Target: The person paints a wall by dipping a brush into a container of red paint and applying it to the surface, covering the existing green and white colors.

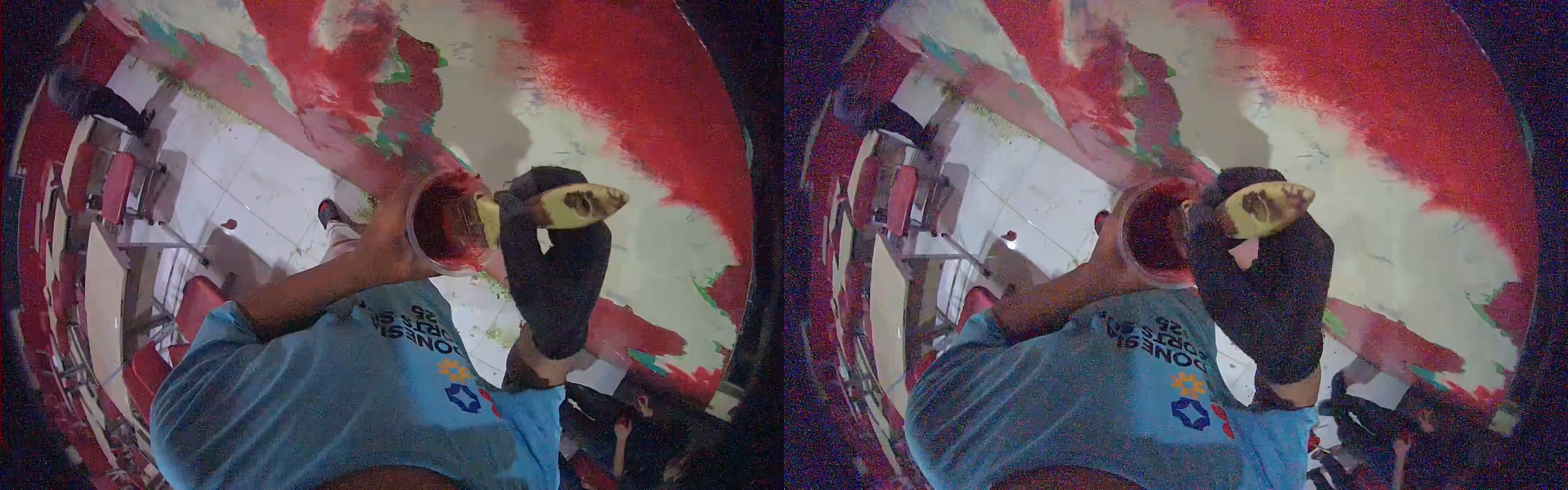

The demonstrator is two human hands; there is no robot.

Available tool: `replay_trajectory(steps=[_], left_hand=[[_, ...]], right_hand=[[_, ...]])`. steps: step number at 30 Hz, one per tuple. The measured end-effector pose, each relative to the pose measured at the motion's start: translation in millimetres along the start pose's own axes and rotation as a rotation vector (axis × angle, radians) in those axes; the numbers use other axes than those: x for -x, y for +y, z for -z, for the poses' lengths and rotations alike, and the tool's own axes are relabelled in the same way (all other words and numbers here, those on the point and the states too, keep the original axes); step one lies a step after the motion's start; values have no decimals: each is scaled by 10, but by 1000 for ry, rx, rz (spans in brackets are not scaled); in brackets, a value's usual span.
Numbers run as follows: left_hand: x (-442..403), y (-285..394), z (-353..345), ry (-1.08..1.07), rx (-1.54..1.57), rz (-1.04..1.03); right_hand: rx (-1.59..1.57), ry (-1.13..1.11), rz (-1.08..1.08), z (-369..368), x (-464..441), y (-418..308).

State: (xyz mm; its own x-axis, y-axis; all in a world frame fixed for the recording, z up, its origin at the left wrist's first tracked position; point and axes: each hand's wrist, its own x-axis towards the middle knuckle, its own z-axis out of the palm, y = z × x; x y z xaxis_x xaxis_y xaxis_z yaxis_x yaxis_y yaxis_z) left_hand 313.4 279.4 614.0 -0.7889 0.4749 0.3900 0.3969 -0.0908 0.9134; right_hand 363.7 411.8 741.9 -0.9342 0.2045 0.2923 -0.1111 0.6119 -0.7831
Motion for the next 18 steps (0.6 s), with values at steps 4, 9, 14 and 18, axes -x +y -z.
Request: replay_trajectory(steps=[4, 9, 14, 18], left_hand=[[-22, 1, 27, 15, 6, -11], [-35, -51, -21, 4, 305, 107], [-62, -24, -38, -1, 294, 65], [-84, -41, 32, -37, 175, 5]], right_hand=[[-44, -1, -5, -40, -47, 33], [-24, 1, 3, -49, -81, 73], [-16, 61, 4, -62, -109, 80], [-9, 96, 37, -59, -115, 111]])
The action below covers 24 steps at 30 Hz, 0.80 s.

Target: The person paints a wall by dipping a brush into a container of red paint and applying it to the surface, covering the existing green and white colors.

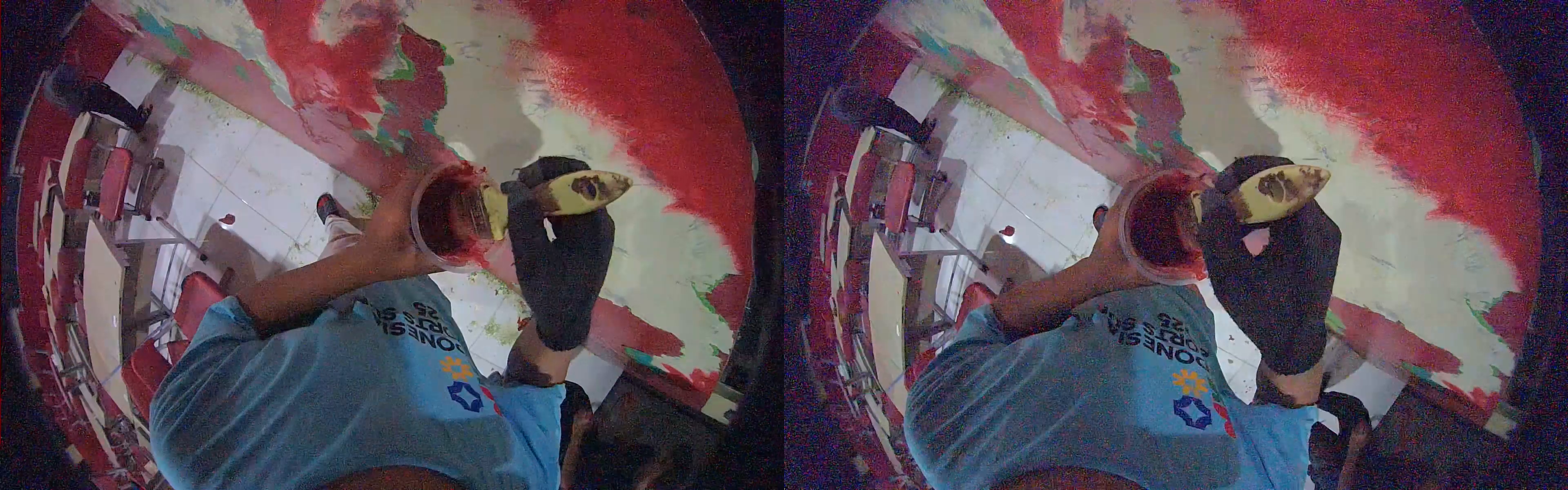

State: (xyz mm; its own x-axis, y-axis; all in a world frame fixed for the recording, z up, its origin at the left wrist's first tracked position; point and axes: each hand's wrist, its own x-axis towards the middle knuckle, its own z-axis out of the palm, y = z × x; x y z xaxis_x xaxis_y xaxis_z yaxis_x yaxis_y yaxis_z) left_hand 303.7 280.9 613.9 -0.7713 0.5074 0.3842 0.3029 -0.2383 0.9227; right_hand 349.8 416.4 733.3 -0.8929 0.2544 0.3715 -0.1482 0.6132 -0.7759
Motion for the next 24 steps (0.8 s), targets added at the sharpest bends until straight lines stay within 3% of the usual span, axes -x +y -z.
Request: replay_trajectory(steps=[4, 6, 10, 13, 14, 16, 17, 18, 20, 22, 24], left_hand=[[5, 18, -21, 4, -55, -3], [-1, 28, -73, 51, 165, 37], [-43, 160, -41, 26, 70, 10], [-41, 178, -6, 10, 5, -11], [-19, 122, 4, 45, -63, -26], [-13, 89, 13, 79, -131, -43], [-20, 89, 13, 102, -108, -41], [-29, 93, 13, 125, -85, -38], [-39, 101, 13, 125, -93, -42], [-68, 112, 13, 126, -107, -48], [-105, 125, 6, 122, -115, -58]], right_hand=[[7, -18, -78, 18, 10, -20], [-12, -22, -86, 41, 11, -7], [160, 64, 9, 233, 17, 139], [-150, 306, -174, 237, 42, 216], [-151, 308, -171, 252, 54, 236], [-526, 305, -313, 294, 108, 354], [97, 198, -100, 308, 200, 459], [98, 201, -97, 318, 241, 537], [718, 190, 230, 321, 306, 662], [564, 275, 199, 221, 383, 696], [282, 231, -70, 197, 449, 730]])
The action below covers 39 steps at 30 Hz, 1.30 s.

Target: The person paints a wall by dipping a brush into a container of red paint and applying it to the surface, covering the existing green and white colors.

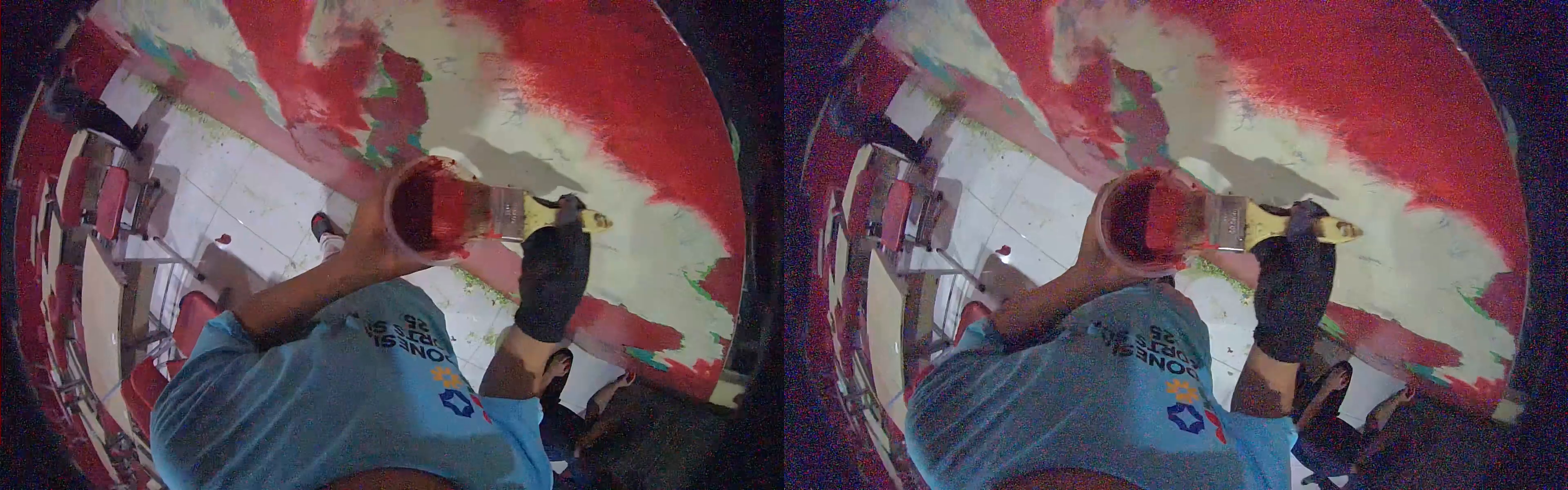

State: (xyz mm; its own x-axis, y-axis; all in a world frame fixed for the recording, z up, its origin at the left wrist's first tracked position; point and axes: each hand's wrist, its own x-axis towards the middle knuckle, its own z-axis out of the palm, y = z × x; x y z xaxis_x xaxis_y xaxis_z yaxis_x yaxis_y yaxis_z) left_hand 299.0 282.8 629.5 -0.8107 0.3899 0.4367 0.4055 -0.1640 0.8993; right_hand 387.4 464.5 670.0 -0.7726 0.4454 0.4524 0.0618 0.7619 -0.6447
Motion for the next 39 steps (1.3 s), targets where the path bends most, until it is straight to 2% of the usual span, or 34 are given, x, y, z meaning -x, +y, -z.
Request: replay_trajectory(steps=[4, 5, 6, 8, 9, 10, 12, 17, 19, 21, 23, 25, 27, 31, 34, 36, 38, 39], left_hand=[[-2, 16, 14, -16, -15, 76], [-1, 9, 20, -19, -13, 78], [-8, 3, 17, -21, -11, 79], [-21, 0, -3, -15, 4, 70], [-23, 0, -5, -9, 17, 64], [-20, 0, 0, -15, 21, 61], [-13, 0, 3, 1, 30, 38], [13, -37, 37, 9, -22, 84], [34, -44, 66, 2, -27, 85], [54, -27, 105, -6, -185, 88], [81, -33, 138, 9, -179, 102], [135, -24, 170, 21, -175, 124], [180, -8, 202, 113, 33, 219], [146, 136, 271, 126, -78, 108], [169, 192, 297, 158, 28, 97], [240, 132, 383, 130, -195, 118], [298, 63, 403, 159, -73, 176], [325, 35, 410, 191, 51, 234]], right_hand=[[-128, -10, -51, -61, 58, -15], [238, 11, 82, -30, 62, 10], [241, 17, 83, -20, 35, 2], [-248, 117, -145, 32, -38, -59], [-82, 171, -93, 76, -29, -159], [-78, 178, -95, 94, -45, -265], [-753, 421, -324, 98, -88, -420], [-642, 604, -160, 15, -116, -314], [-196, 496, -7, 5, -127, -276], [-144, 555, 7, 66, -120, -332], [-48, 659, 50, 120, -144, -389], [-55, 648, 36, 110, -143, -375], [-66, 631, 4, 90, -124, -343], [-86, 602, -60, 53, -86, -275], [-101, 576, -84, 57, -115, -309], [180, 878, 365, 152, -131, -439], [-770, 160, -521, 135, 234, 26], [-470, 118, -94, -67, 127, -152]])
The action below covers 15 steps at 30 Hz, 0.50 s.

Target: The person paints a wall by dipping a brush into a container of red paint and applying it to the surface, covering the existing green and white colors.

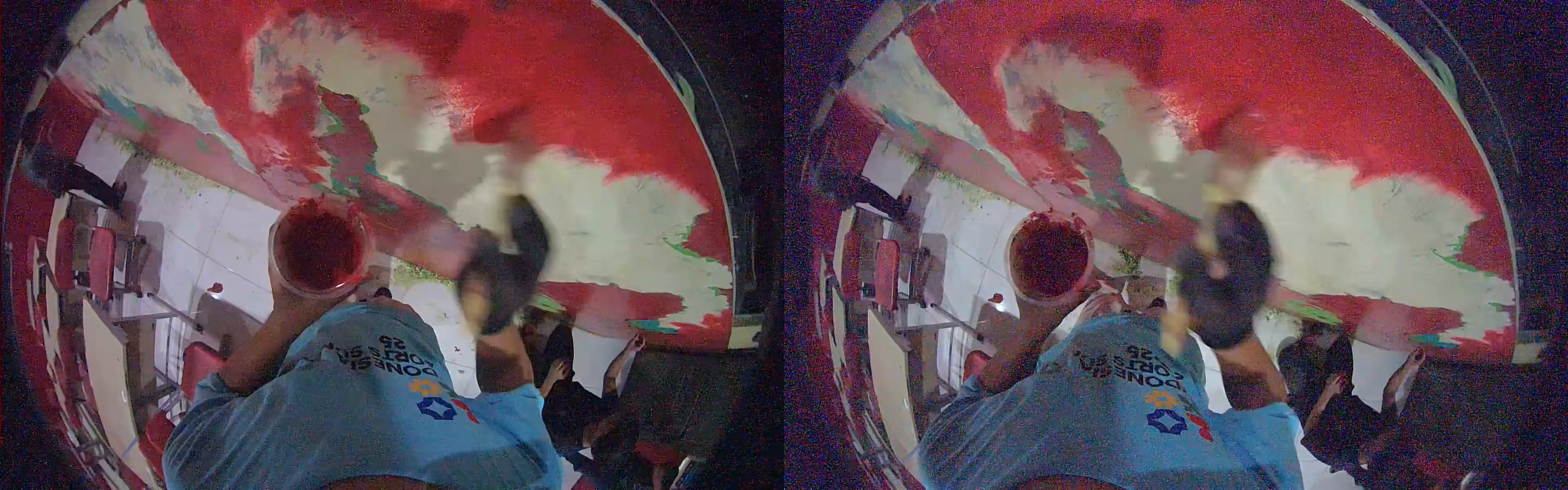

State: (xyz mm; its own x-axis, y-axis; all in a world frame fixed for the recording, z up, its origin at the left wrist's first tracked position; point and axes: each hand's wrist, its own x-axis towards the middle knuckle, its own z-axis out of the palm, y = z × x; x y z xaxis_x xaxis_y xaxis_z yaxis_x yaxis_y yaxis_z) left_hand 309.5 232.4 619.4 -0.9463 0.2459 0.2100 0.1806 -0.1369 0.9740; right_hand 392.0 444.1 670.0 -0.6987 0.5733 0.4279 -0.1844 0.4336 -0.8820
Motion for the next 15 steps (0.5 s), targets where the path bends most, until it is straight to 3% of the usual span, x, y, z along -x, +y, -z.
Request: replay_trajectory(steps=[1, 3, 4, 5, 6, 10, 13, 15], left_hand=[[15, -24, 42, -11, 2, 1], [-13, -55, 103, -66, -339, 2], [-33, -35, 78, -67, -337, -6], [-34, 6, 53, -51, -269, -32], [-25, 43, 36, -36, -204, -56], [25, 83, 13, -15, -82, 62], [34, 44, 38, -42, -302, 19], [14, 56, -12, -21, -239, -73]], right_hand=[[291, -128, 412, -302, -77, -77], [382, -143, 677, -391, -89, 68], [190, -154, 328, -324, -36, -3], [324, -197, 300, -164, -76, -74], [-44, -190, -95, 9, -83, -187], [35, -88, -32, 52, -12, 144], [110, 17, 27, 48, 40, 352], [337, -216, 296, -267, -62, 74]])
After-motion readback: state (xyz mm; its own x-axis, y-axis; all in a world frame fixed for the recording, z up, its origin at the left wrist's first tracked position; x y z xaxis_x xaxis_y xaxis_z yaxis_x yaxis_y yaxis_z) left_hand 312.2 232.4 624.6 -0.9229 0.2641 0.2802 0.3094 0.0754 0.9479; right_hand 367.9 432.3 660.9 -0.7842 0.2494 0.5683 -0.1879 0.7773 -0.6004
